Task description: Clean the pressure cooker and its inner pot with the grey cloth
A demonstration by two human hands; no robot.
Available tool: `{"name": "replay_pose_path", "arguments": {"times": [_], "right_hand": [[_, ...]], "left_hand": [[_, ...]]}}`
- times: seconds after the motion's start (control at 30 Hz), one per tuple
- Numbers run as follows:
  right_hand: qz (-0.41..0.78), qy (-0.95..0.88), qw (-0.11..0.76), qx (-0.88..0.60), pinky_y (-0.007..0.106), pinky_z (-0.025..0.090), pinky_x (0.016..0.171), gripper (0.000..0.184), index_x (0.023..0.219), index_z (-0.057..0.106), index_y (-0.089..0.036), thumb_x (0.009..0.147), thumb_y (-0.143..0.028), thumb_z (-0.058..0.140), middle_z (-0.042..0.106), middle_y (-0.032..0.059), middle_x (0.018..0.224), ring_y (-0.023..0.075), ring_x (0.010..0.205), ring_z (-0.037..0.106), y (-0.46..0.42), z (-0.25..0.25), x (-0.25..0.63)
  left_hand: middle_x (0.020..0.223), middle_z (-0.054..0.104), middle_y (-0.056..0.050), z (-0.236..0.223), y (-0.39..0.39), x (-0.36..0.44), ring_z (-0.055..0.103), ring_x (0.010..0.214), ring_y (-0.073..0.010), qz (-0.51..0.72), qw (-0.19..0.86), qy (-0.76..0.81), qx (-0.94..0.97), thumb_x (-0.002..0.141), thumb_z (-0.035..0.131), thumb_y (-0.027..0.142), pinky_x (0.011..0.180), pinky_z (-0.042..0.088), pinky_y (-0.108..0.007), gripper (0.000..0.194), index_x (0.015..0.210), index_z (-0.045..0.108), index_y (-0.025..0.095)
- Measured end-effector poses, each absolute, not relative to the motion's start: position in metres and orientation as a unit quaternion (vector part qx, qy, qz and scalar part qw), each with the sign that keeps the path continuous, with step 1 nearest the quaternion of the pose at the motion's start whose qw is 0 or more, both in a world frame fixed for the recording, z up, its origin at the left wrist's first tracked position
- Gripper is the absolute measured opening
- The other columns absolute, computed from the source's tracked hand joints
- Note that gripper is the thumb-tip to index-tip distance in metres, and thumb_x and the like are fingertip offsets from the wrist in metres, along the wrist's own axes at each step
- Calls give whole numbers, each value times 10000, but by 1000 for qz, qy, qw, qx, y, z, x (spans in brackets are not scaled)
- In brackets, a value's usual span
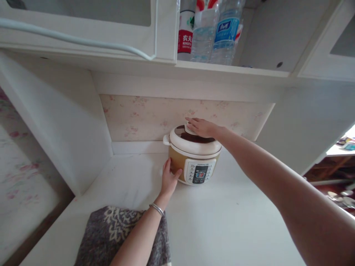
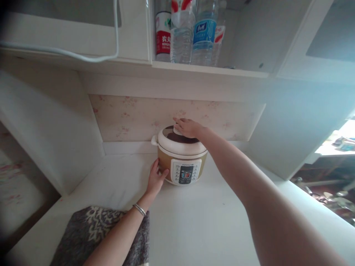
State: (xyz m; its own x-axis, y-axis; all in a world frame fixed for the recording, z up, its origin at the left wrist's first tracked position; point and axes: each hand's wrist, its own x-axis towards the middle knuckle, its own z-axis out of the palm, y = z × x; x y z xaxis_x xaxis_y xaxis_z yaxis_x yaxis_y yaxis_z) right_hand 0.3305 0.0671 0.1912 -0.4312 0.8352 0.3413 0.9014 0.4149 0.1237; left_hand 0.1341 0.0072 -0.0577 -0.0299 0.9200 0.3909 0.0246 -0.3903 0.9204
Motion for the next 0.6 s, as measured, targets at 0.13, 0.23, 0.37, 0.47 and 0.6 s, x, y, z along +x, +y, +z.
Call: {"name": "replay_pose_path", "arguments": {"times": [0.13, 0.23, 0.37, 0.47, 0.6], "right_hand": [[-165, -825, 74, -536, 467, 386, 950, 551, 1413, 391, -266, 970, -525, 191, 571, 144, 1210, 312, 1105, 546, 74, 193, 334], [-170, -813, 54, -554, 466, 418, 887, 553, 1402, 396, -309, 956, -562, 190, 561, 138, 1205, 316, 1058, 569, 75, 196, 337], [-171, -795, 45, -580, 468, 430, 842, 572, 1373, 430, -312, 938, -607, 205, 583, 141, 1167, 302, 979, 608, 80, 197, 334], [-173, -780, 46, -599, 475, 435, 827, 566, 1305, 503, -305, 924, -630, 239, 618, 144, 1109, 297, 948, 619, 84, 199, 330], [-184, -757, 56, -624, 491, 433, 818, 557, 1236, 565, -271, 918, -630, 281, 636, 159, 1097, 315, 968, 612, 85, 211, 331]], "left_hand": [[1448, 354, -138, -62, 13, 143, 361, 1338, -259, 617, 342, 395, 588, 757, 693, 472, 1121, 292, -385, 786, 1417, 359, 207], [1429, 369, -146, -63, 12, 146, 380, 1322, -259, 621, 338, 395, 586, 747, 706, 469, 1115, 300, -383, 794, 1410, 361, 200], [1416, 384, -151, -61, 11, 147, 398, 1308, -269, 625, 338, 391, 585, 747, 706, 466, 1106, 311, -398, 784, 1403, 370, 200], [1409, 391, -148, -61, 10, 147, 398, 1311, -274, 627, 337, 393, 583, 744, 707, 468, 1099, 323, -402, 782, 1402, 378, 205], [1410, 393, -142, -62, 11, 145, 397, 1315, -277, 626, 344, 387, 584, 746, 705, 467, 1094, 333, -408, 775, 1405, 379, 222]]}}
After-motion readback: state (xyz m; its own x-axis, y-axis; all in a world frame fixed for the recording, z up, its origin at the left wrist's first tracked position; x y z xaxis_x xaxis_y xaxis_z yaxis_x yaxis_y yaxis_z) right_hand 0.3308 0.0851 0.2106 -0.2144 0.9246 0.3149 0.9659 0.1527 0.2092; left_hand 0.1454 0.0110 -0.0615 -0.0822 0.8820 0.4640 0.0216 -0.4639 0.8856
